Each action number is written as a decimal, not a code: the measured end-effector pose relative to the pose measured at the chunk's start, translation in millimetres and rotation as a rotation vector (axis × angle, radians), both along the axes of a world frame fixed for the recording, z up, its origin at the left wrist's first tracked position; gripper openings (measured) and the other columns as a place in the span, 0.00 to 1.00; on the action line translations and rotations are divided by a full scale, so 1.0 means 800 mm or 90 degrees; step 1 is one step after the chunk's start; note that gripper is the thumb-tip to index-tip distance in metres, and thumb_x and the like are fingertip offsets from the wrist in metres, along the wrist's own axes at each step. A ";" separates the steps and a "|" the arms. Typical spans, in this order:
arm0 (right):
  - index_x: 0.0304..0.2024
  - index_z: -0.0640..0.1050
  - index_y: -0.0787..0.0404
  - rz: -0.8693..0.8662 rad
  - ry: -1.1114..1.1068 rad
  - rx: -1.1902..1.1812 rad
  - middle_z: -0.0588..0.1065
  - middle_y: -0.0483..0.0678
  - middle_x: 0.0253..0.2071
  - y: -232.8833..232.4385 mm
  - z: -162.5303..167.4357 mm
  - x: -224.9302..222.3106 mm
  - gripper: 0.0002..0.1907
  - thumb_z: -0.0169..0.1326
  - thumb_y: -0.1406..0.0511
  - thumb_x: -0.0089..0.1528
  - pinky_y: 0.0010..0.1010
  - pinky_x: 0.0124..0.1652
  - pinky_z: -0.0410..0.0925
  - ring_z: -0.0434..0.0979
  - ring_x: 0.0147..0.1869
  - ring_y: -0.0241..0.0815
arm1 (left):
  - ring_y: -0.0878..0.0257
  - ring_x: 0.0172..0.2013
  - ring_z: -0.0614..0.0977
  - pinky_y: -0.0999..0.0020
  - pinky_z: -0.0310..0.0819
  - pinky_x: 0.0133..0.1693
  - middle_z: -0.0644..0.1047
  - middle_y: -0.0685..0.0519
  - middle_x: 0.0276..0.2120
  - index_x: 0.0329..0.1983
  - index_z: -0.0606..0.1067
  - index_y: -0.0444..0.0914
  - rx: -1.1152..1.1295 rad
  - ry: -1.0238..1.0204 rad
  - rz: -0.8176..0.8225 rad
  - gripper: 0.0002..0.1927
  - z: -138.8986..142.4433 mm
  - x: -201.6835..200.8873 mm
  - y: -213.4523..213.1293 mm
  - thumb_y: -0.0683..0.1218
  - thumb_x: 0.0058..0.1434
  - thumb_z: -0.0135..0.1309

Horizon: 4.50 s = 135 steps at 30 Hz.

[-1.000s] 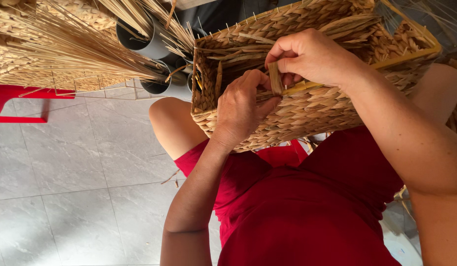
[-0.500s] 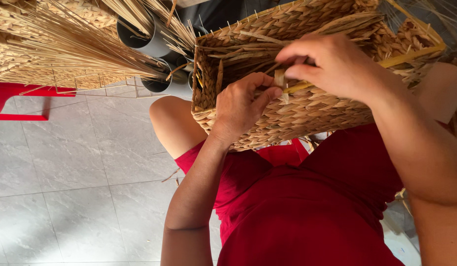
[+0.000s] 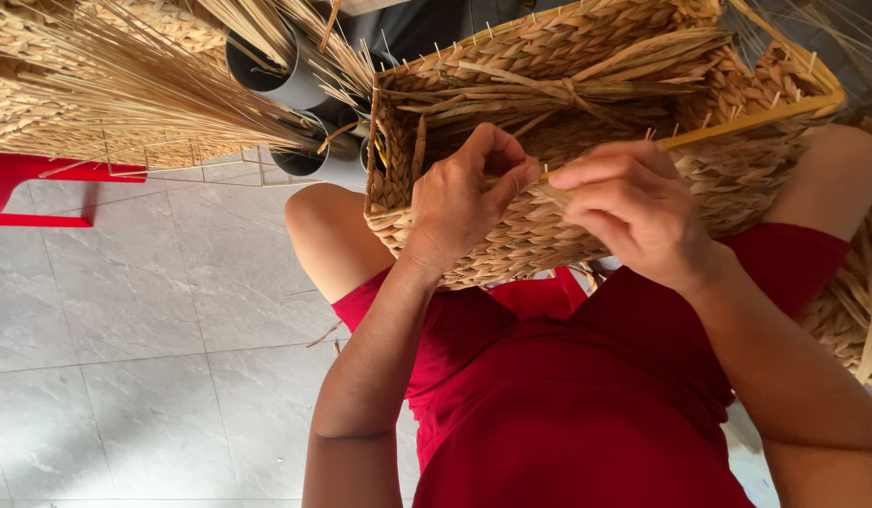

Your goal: The person sits on the floor with a woven basket on their lap and weaves thin palm-leaf strips along the basket's rim, threading and tightening each strip by hand around the edge, working along the rim one strip at a time.

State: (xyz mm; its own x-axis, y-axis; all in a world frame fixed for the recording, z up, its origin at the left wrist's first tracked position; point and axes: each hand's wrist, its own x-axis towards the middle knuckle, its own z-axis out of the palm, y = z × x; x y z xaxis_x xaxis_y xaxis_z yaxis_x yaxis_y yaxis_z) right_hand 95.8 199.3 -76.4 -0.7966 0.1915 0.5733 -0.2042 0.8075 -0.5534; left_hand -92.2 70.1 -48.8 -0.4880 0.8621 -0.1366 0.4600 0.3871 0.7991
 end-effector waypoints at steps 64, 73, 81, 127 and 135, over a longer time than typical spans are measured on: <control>0.40 0.83 0.59 -0.033 -0.548 -0.306 0.82 0.45 0.29 0.073 0.025 -0.080 0.08 0.63 0.67 0.57 0.28 0.34 0.70 0.80 0.32 0.34 | 0.53 0.35 0.85 0.51 0.64 0.64 0.82 0.51 0.28 0.40 0.71 0.42 -0.087 0.130 -0.092 0.18 -0.017 0.020 0.013 0.54 0.56 0.66; 0.37 0.84 0.61 0.059 -0.558 -0.315 0.82 0.45 0.28 0.079 0.025 -0.075 0.09 0.65 0.63 0.56 0.29 0.32 0.69 0.77 0.30 0.32 | 0.55 0.35 0.86 0.64 0.80 0.39 0.83 0.50 0.34 0.45 0.76 0.37 0.131 -0.097 -0.168 0.11 -0.020 -0.010 -0.004 0.46 0.62 0.62; 0.41 0.86 0.57 -0.038 -0.649 -0.196 0.79 0.50 0.25 0.068 0.036 -0.074 0.11 0.62 0.59 0.61 0.34 0.32 0.67 0.76 0.27 0.43 | 0.57 0.29 0.84 0.62 0.76 0.35 0.81 0.49 0.28 0.41 0.77 0.37 0.028 -0.056 -0.117 0.09 -0.023 -0.006 0.003 0.48 0.66 0.56; 0.48 0.83 0.59 -0.066 -0.078 0.096 0.76 0.47 0.37 0.059 0.038 -0.078 0.09 0.68 0.70 0.65 0.32 0.38 0.71 0.77 0.37 0.42 | 0.59 0.31 0.85 0.60 0.77 0.34 0.83 0.54 0.30 0.38 0.81 0.44 0.036 0.074 -0.024 0.12 -0.013 0.017 0.015 0.55 0.60 0.62; 0.45 0.84 0.57 0.029 -0.123 0.176 0.76 0.44 0.44 0.068 0.031 -0.058 0.08 0.62 0.71 0.63 0.31 0.44 0.75 0.80 0.44 0.42 | 0.61 0.34 0.87 0.62 0.78 0.37 0.85 0.56 0.32 0.39 0.81 0.45 -0.050 0.017 -0.030 0.13 -0.007 0.015 0.018 0.56 0.58 0.62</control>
State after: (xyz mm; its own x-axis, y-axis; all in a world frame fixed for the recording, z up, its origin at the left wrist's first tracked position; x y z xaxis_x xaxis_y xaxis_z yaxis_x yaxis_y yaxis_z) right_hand 49.2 253.8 -51.7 -0.8997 0.0120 0.4364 -0.1557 0.9251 -0.3463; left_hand -80.2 84.3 -54.0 -0.4519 0.8711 -0.1925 0.4992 0.4257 0.7547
